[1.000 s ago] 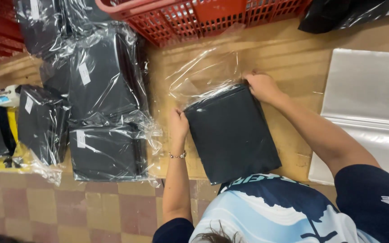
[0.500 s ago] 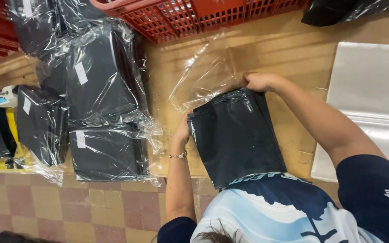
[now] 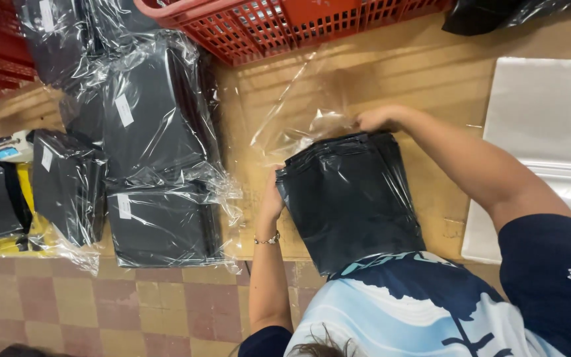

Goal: Packaging stacks of black plastic bags into clear plastic sleeves and placing them in crates

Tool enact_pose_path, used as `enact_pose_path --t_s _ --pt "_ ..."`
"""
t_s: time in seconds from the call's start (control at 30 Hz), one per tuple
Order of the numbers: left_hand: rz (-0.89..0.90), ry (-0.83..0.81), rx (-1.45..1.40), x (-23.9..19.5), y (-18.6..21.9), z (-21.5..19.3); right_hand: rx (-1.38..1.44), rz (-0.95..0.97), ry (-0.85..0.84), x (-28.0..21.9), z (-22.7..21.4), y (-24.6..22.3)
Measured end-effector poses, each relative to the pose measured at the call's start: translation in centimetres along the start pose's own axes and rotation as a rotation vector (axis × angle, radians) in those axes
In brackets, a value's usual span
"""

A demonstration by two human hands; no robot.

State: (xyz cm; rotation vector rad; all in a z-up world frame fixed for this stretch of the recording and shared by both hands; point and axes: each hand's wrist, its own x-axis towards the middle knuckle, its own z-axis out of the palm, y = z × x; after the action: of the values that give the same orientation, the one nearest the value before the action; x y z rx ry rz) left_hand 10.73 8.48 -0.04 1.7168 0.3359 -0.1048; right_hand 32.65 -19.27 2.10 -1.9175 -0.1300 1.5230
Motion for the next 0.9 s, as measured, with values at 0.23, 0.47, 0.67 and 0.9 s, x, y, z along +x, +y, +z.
enact_pose_path --t_s 0.23,0.47,0.67,0.9 --pt "-0.084 -0.108 0.114 0.1 -0.4 0.5 -0.428 -0.274 0.26 -0.6 -1.2 7.7" --pt "-0.006 -0.058 0.151 -0.6 5.4 1.6 -0.402 -0.39 0.459 1.1 -0.1 6.6" --pt "-0.048 -0.034 0.19 -1.3 6.9 1.5 -0.127 -0.212 0.29 2.2 -0.8 5.1" --pt "-0.09 -0.02 0.251 -1.7 5.4 0.6 0.294 -0.062 0.218 2.0 1.1 9.7"
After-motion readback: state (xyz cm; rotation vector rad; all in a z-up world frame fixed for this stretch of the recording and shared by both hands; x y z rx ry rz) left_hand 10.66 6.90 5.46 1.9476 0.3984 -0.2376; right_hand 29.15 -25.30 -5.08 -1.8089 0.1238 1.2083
